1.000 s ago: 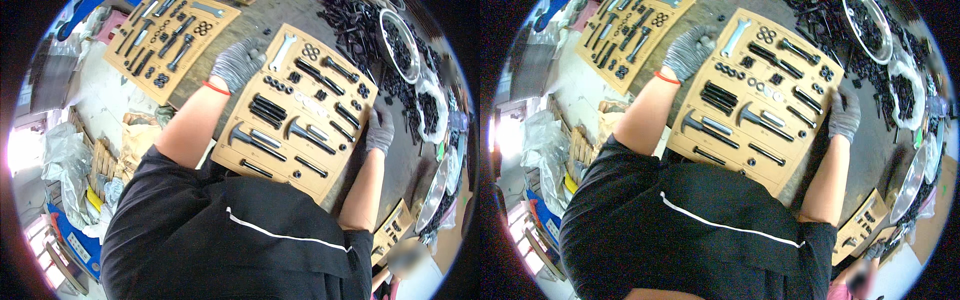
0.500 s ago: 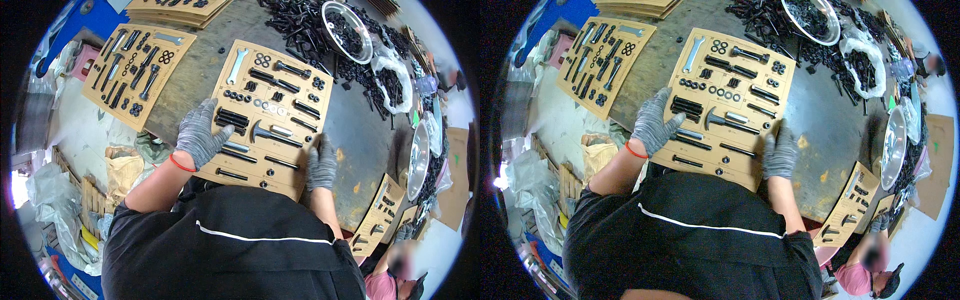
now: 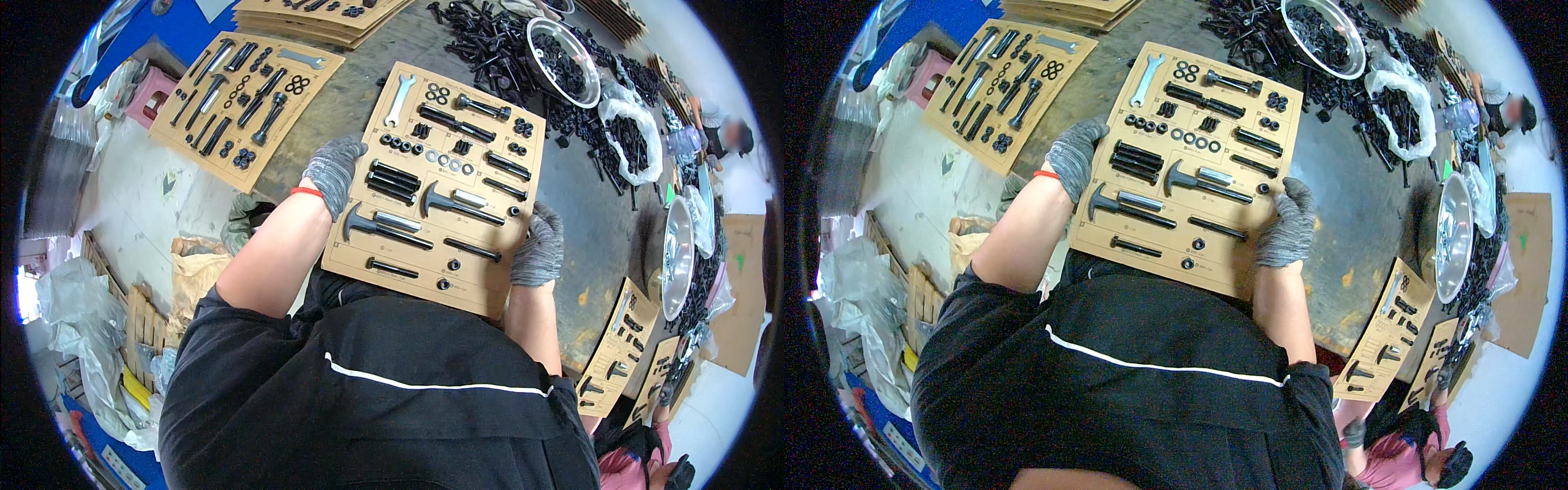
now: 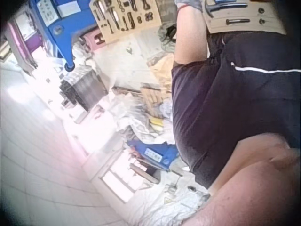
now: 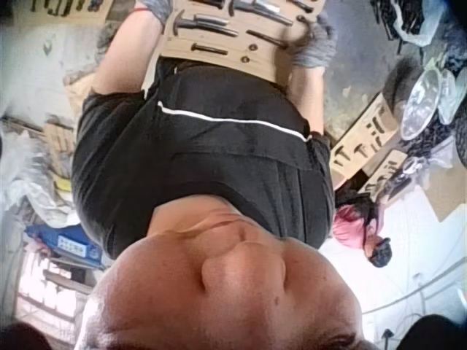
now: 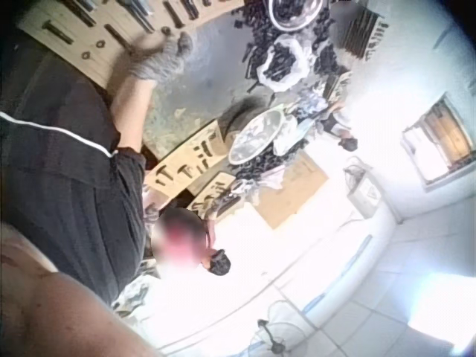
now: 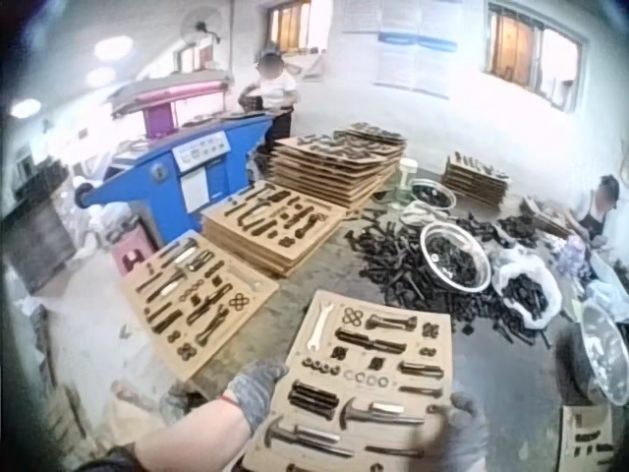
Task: The person assembles a hardware set by picking bolts, nuts, washers, and tools from a table and placing them into designated slots on a cardboard backing. The person repeatedly completes one set, moves it aside, and begins the next set using the same method.
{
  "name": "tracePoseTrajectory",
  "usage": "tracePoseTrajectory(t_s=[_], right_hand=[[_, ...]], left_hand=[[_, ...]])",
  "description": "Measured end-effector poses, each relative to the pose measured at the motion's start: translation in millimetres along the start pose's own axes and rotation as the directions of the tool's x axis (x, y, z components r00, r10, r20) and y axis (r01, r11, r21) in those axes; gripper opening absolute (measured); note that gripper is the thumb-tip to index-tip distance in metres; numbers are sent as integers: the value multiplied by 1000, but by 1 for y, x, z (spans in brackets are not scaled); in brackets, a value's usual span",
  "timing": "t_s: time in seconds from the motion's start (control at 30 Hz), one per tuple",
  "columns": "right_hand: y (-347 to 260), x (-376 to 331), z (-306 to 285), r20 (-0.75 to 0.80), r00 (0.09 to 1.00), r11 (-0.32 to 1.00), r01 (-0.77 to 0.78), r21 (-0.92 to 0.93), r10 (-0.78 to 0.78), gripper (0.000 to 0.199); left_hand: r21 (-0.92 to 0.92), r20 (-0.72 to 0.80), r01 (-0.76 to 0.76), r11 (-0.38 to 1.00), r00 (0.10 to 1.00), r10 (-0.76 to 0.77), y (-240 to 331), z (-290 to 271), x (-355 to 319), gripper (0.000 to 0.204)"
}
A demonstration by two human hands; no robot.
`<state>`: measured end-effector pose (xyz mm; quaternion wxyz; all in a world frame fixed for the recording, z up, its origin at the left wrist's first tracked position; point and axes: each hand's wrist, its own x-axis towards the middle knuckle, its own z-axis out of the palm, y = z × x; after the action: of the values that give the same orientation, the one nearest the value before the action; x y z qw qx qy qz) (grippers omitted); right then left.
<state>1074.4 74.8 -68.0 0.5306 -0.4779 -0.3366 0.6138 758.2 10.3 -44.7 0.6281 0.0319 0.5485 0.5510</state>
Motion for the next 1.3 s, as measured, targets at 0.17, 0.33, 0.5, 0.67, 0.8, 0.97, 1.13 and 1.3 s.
tracePoseTrajectory(t_s=[0.17, 0.33, 0.5, 0.67, 0.8, 0.97, 1.13, 1.3], right_hand=[[-27, 5, 17, 43, 998, 998, 40, -50, -38, 26], [-58, 8, 54, 132, 991, 993, 24, -113, -9, 27], [-73, 22, 94, 430, 901, 998, -31, -58, 53, 31], [-67, 32, 173, 490, 865, 988, -43, -146, 110, 31], [-46, 46, 242, 579, 797, 978, -63, -197, 168, 32], [-9, 89, 318, 679, 668, 936, -77, -344, 304, 30], [34, 98, 405, 733, 606, 927, -16, -375, 308, 26], [55, 92, 470, 714, 608, 899, 0, -438, 348, 24]], left_hand=[[-176, -37, -48, 983, 998, 42, 11, 5, -40, 28], [-417, 119, -127, 900, 974, 193, 26, -16, -59, 29], [-494, 90, -271, 826, 929, 358, 37, -47, -83, 34], [-615, -17, -383, 690, 881, 473, 48, -82, -114, 37], [-635, -111, -488, 599, 825, 555, 56, -118, -120, 34], [-590, -210, -615, 523, 743, 636, 66, -148, -113, 48], [-588, -370, -663, 463, 729, 575, 85, -165, -113, 47], [-549, -423, -734, 400, 657, 625, 96, -189, -88, 49]])
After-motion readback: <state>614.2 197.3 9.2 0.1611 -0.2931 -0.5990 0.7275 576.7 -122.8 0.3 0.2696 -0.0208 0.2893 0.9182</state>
